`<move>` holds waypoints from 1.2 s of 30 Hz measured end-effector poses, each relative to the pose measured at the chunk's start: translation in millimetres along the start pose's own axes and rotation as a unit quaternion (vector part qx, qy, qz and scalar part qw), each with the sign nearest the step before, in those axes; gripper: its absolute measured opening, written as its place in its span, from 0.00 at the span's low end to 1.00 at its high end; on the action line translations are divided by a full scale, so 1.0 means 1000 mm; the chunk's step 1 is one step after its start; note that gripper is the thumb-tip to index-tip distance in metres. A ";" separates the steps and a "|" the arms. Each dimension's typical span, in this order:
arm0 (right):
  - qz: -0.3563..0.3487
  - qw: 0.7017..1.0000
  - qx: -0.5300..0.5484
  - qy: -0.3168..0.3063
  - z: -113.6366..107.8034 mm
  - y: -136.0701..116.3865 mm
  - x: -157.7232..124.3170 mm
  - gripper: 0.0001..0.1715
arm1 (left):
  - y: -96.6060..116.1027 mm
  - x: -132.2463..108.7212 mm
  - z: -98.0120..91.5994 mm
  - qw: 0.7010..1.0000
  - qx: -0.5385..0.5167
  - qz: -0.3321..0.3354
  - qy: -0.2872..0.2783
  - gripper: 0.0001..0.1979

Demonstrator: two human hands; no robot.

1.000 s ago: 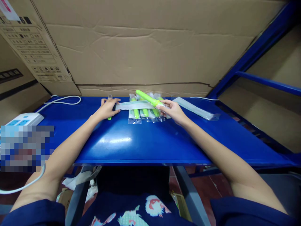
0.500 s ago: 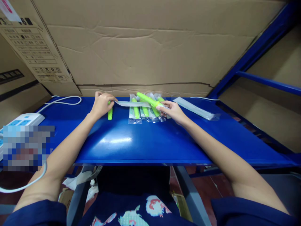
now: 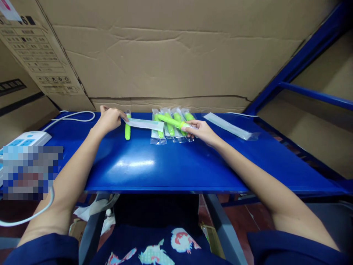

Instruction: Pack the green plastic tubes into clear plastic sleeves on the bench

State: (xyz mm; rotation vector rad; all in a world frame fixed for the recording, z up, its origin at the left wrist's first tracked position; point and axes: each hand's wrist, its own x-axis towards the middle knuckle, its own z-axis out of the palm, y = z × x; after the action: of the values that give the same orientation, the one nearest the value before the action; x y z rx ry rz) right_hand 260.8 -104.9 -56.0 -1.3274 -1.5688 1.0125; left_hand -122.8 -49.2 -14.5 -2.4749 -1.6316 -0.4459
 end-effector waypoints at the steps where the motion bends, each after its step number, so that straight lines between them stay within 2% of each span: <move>1: -0.002 1.000 -0.003 -0.001 0.000 0.001 0.000 0.30 | -0.004 0.000 0.000 1.000 0.005 -0.009 -0.002 0.24; 4: -0.007 1.000 -0.010 -0.006 -0.001 0.002 0.001 0.29 | -0.016 0.000 -0.002 0.999 0.018 -0.031 -0.021 0.22; 7: -0.014 1.000 -0.019 -0.009 -0.001 0.002 0.001 0.31 | -0.023 -0.001 -0.006 0.995 0.030 -0.028 -0.094 0.20; 9: -0.014 1.000 -0.024 -0.011 -0.001 0.002 0.001 0.31 | -0.020 -0.003 -0.010 0.988 0.024 -0.027 -0.151 0.20; 11: -0.013 0.999 -0.029 -0.015 0.000 0.001 0.001 0.30 | -0.011 -0.005 -0.011 0.985 0.016 -0.038 -0.167 0.22; 13: -0.011 0.999 -0.032 -0.017 0.001 0.000 0.000 0.29 | 0.006 -0.006 -0.005 0.992 0.014 -0.046 -0.119 0.26; 14: -0.009 0.999 -0.034 -0.017 0.001 -0.001 0.000 0.29 | 0.016 -0.006 0.001 0.996 0.010 -0.040 -0.074 0.27; 16: -0.005 0.999 -0.037 -0.017 0.001 -0.002 -0.001 0.30 | 0.035 -0.005 0.017 0.999 -0.018 0.026 0.003 0.29; 17: -0.005 0.999 -0.040 -0.017 0.001 -0.003 -0.002 0.30 | 0.044 -0.004 0.026 0.998 -0.034 0.057 0.011 0.31; 20: -0.012 0.998 -0.055 -0.019 0.001 -0.004 -0.003 0.30 | 0.058 0.000 0.049 0.994 -0.057 0.098 -0.009 0.36; 23: -0.030 0.997 -0.066 -0.023 0.001 -0.003 -0.003 0.28 | 0.059 0.002 0.059 0.993 -0.048 0.100 -0.038 0.36; 31: -0.063 0.995 -0.071 -0.020 -0.004 -0.003 -0.004 0.28 | 0.052 0.002 0.048 0.996 -0.033 0.084 -0.009 0.35; 36: -0.069 0.994 -0.081 -0.022 -0.009 -0.008 -0.004 0.28 | 0.044 0.003 0.048 0.996 -0.034 0.079 0.003 0.33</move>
State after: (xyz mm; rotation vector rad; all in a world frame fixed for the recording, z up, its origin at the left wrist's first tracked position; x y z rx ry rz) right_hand 267.5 -109.2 -46.2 -1.2915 -1.7822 0.8493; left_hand -73.9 -50.6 -57.6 -2.6240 -1.4264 -0.4932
